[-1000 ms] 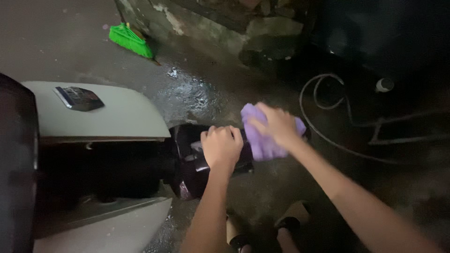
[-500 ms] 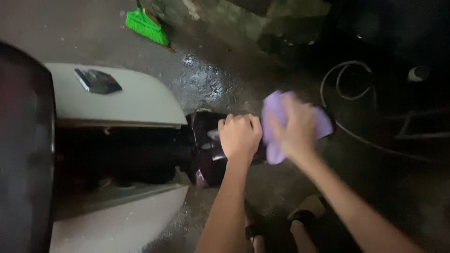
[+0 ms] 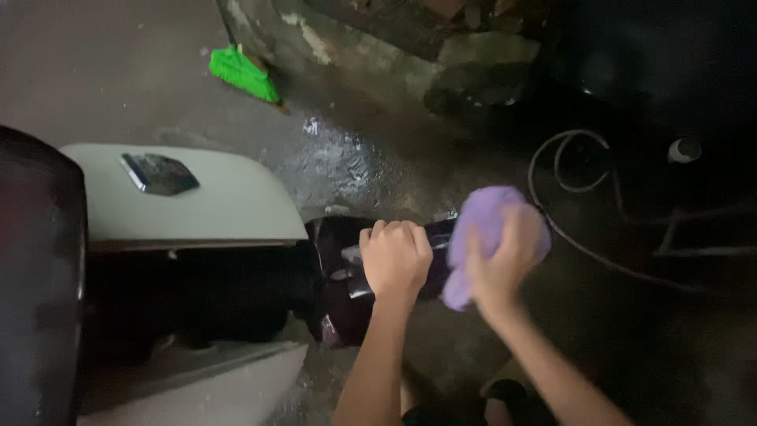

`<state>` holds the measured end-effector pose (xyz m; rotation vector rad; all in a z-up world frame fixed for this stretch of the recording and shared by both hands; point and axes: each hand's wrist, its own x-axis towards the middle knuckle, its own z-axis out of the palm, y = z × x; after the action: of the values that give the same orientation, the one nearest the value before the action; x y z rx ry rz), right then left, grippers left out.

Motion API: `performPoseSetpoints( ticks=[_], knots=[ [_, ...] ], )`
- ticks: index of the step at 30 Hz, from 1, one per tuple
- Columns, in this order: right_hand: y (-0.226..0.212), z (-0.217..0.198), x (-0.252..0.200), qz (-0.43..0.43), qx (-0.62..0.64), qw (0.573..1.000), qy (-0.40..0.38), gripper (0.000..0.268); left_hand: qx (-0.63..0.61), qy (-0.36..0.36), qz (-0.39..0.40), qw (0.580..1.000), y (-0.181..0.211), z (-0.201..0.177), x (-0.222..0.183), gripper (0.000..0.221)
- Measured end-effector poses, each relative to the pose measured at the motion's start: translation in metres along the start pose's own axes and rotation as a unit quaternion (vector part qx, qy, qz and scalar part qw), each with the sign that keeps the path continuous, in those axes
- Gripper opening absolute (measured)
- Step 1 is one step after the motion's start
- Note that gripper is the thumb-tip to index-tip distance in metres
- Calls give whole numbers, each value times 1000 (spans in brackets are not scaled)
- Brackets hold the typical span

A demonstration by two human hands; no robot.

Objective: The person wipes the front bodywork and handlebars of a motorcycle using a purple cloth. They clean the instrument cluster, the front fairing, and the side panels while standing in a garage.

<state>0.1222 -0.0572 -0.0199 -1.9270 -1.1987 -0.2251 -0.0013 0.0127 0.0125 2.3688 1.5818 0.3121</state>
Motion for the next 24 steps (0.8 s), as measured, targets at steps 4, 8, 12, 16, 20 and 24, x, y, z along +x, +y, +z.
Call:
performPoseSetpoints(
  ticks=[4,8,12,16,20,24],
  knots=[
    [19,-16,-19,-172,52,983,-41,43,-19,-31,-27,999,3,-15,2,45],
    [71,-27,7,-277,46,953,-117,55,-29,23,-12,999,-2,-2,-4,45],
    [23,-8,41,-88,-113,982,-119,30,-52,81,-18,995,-2,-3,-3,51],
    [-17,14,32,-71,-110,964,-232,33,-57,92,-32,994,-4,-14,-13,53],
    [-32,-17,44,-130,21,918,-374,42,-91,109,21,990,-10,-8,-18,56],
    [-11,-11,39,-124,-103,897,-412,51,-114,98,24,988,-7,-6,-26,65]
  ],
)
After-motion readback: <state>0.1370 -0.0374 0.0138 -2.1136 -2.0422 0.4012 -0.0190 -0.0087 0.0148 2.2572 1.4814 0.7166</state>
